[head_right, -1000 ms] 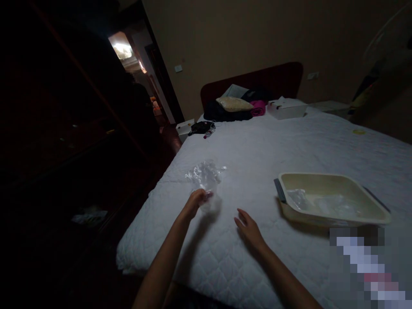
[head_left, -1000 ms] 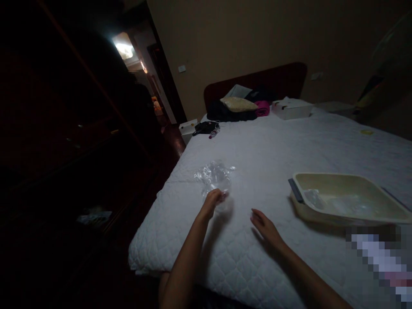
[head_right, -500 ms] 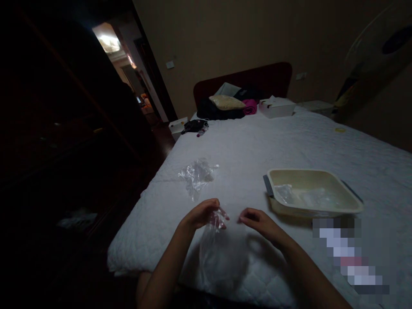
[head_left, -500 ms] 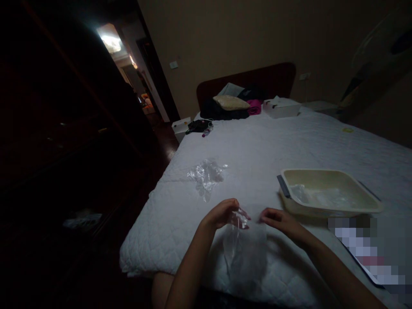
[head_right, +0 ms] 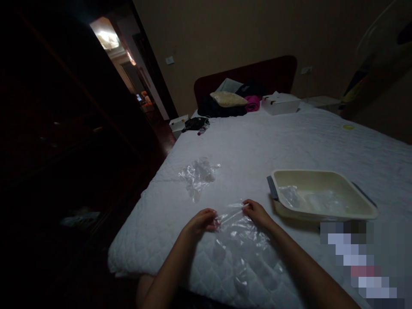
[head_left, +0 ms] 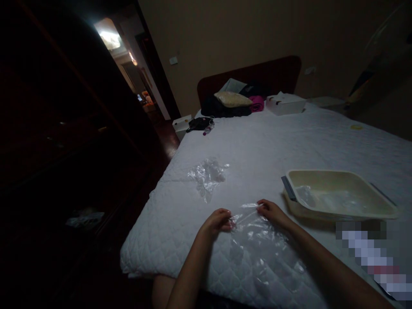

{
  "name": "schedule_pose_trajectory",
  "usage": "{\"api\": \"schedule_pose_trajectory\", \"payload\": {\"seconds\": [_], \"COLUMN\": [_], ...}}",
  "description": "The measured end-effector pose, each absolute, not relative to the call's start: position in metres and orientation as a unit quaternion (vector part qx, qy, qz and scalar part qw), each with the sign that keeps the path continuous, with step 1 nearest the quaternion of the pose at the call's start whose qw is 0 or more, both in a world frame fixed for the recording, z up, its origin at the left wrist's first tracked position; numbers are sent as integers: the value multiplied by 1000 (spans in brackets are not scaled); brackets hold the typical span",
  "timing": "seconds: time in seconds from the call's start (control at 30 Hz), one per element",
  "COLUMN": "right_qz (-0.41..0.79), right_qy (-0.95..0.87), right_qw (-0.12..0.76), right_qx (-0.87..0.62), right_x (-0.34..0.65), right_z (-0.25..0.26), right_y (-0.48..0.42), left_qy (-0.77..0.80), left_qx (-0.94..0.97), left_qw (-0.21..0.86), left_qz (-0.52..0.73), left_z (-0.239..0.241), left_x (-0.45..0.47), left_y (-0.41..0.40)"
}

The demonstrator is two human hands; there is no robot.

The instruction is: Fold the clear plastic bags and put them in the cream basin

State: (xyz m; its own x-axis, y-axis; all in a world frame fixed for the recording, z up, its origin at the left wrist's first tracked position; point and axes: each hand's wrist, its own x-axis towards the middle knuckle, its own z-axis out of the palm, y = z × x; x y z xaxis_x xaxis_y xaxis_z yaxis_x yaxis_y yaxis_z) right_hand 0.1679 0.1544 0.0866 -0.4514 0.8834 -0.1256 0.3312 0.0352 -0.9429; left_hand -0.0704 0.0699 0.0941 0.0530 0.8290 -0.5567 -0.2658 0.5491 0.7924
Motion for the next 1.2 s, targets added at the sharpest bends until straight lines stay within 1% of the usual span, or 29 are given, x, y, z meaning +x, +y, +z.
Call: {"api": "schedule_pose_trajectory", "payload": {"seconds": [0.1,0.2,0.27,0.4,0.47,0.53,0.63,0.7,0.77,0.87,1.0,1.2], "right_qz": [483,428,387,311,287,269,213,185,163,156,190,233], "right_qy": [-698,-733,-753,-779,-789,-809,-888,-911,-918,-912,-894,-878], "right_qw": [263,264,269,295,304,299,247,234,240,258,270,257], "right_qx": [-458,-459,-460,-457,-451,-429,-325,-283,-270,-278,-304,-329], "right_x": [157,150,147,147,148,148,143,138,132,127,126,129], "right_z": [70,65,68,85,92,94,85,76,66,57,55,62], "right_y": [170,185,193,189,170,140,86,56,37,28,32,31], "left_qy": [577,596,614,649,648,634,595,562,533,515,512,514], "left_qx": [258,282,310,397,455,506,610,701,766,793,796,784], "left_qw": [657,622,582,470,422,398,364,299,226,181,169,160], "left_qz": [411,422,433,448,443,427,375,322,281,268,275,310], "left_z": [85,82,80,83,86,88,84,80,75,69,64,65], "left_x": [-76,-80,-81,-83,-85,-85,-82,-80,-79,-79,-81,-77], "left_y": [71,73,73,58,43,27,9,4,3,5,8,6]}}
